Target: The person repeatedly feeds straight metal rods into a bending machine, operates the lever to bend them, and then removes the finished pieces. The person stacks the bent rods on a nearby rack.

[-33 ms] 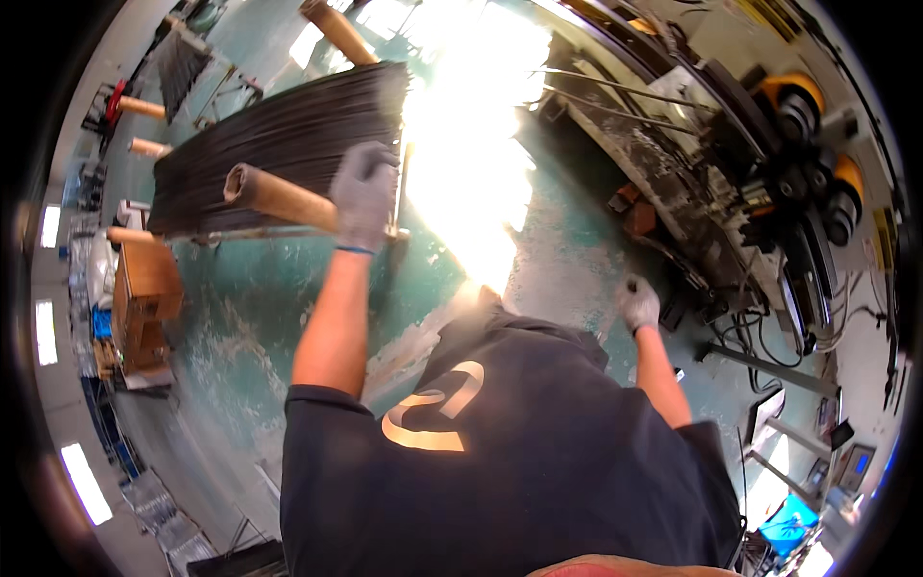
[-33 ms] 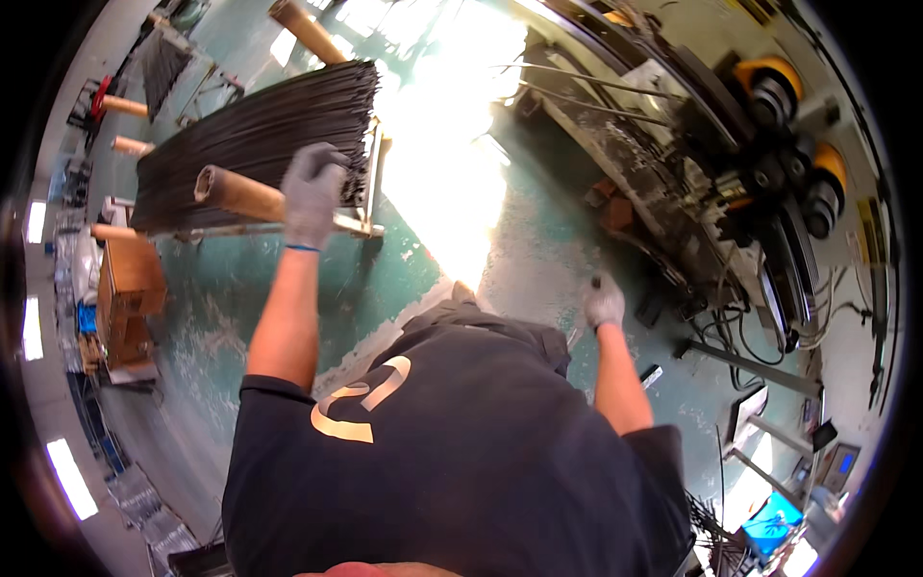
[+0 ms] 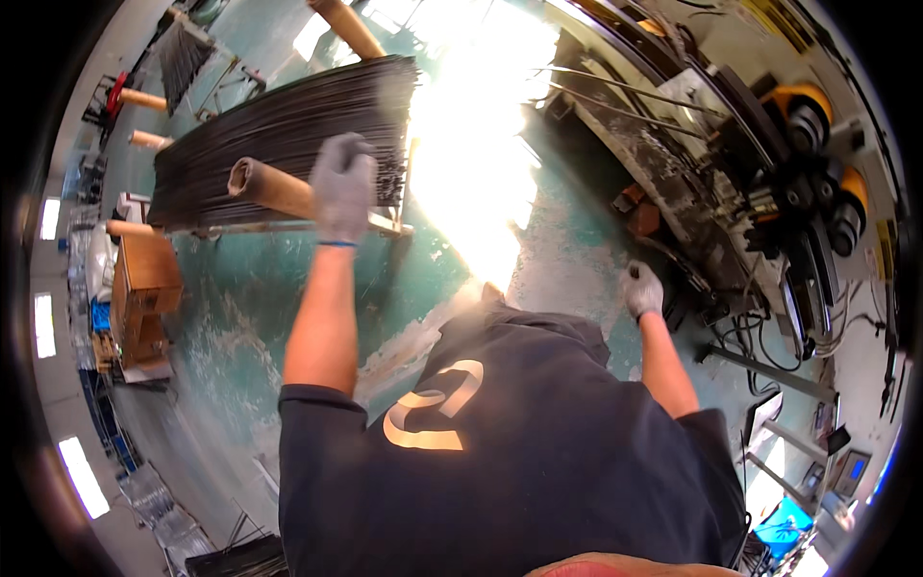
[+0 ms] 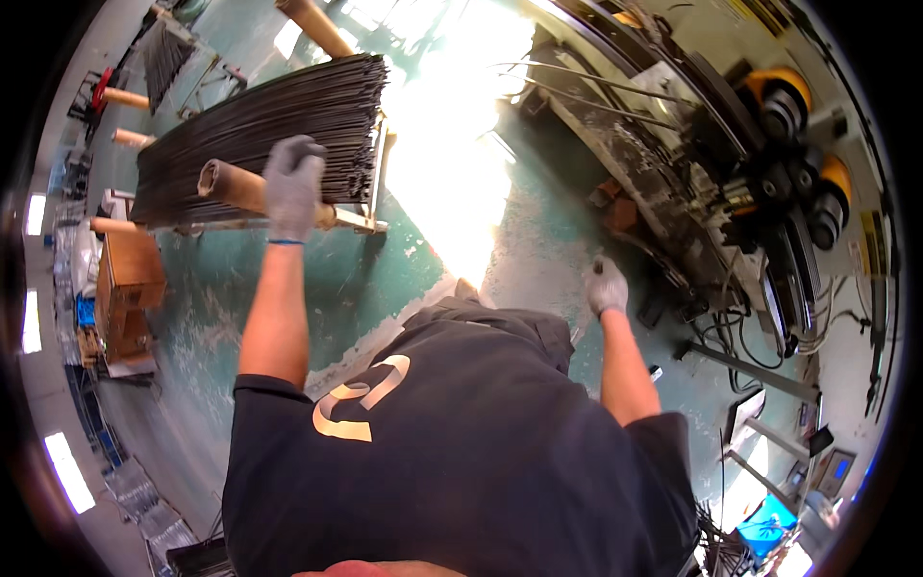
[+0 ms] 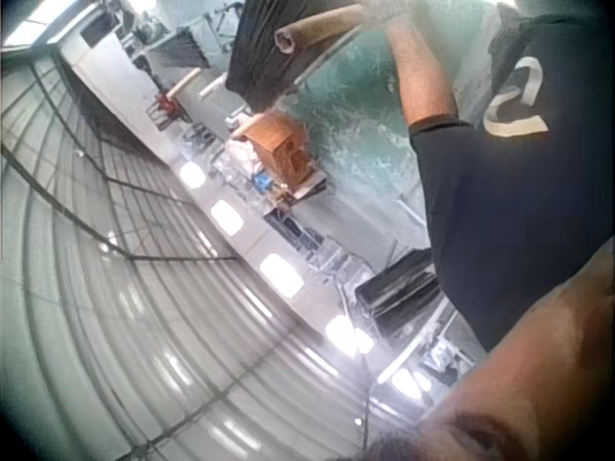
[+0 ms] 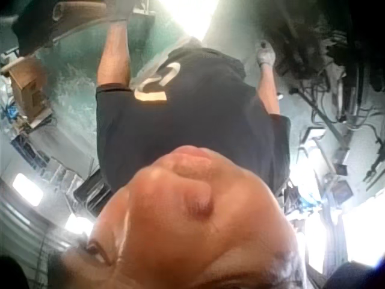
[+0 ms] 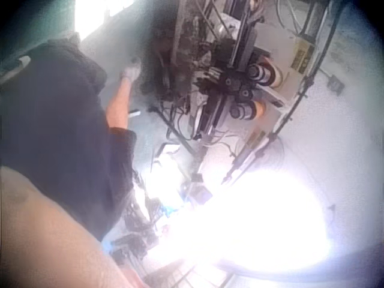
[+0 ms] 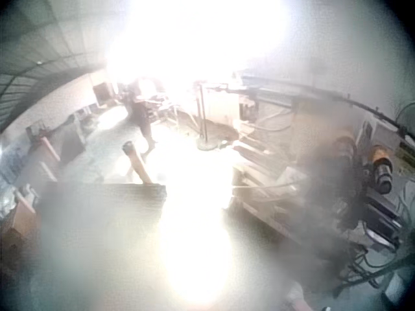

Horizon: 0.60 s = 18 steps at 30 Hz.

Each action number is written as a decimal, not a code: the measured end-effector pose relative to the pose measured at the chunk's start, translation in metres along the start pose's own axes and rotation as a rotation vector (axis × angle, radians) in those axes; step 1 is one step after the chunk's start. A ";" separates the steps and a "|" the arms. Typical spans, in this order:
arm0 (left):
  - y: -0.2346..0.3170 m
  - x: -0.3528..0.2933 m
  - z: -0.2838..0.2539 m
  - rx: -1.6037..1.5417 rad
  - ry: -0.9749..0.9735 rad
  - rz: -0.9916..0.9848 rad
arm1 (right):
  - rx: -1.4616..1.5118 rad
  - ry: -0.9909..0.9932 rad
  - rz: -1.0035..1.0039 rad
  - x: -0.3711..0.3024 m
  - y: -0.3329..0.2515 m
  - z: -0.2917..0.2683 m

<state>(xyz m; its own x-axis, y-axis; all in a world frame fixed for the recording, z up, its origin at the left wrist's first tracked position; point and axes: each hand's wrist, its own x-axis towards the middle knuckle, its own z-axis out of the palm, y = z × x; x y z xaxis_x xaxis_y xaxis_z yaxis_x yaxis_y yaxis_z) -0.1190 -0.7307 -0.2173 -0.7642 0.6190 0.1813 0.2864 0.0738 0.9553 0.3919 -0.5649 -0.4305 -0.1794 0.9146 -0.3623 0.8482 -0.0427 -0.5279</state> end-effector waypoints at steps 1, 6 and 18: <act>0.005 0.014 -0.029 -0.044 0.095 0.007 | 0.021 -0.038 -0.007 0.015 -0.036 -0.007; -0.017 0.113 -0.168 0.836 0.487 -0.003 | -0.228 -0.178 -0.404 0.078 -0.210 0.062; -0.067 0.169 -0.185 1.102 0.565 -0.173 | -0.238 -0.487 -0.898 0.115 -0.538 0.329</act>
<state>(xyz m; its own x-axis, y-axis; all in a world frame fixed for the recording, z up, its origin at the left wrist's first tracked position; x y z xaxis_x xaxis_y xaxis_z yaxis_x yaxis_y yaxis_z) -0.3742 -0.7762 -0.2076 -0.9029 0.1342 0.4084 0.2803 0.9041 0.3226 -0.2487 -0.5691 -0.4410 -0.9279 0.3080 -0.2103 0.3707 0.6998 -0.6106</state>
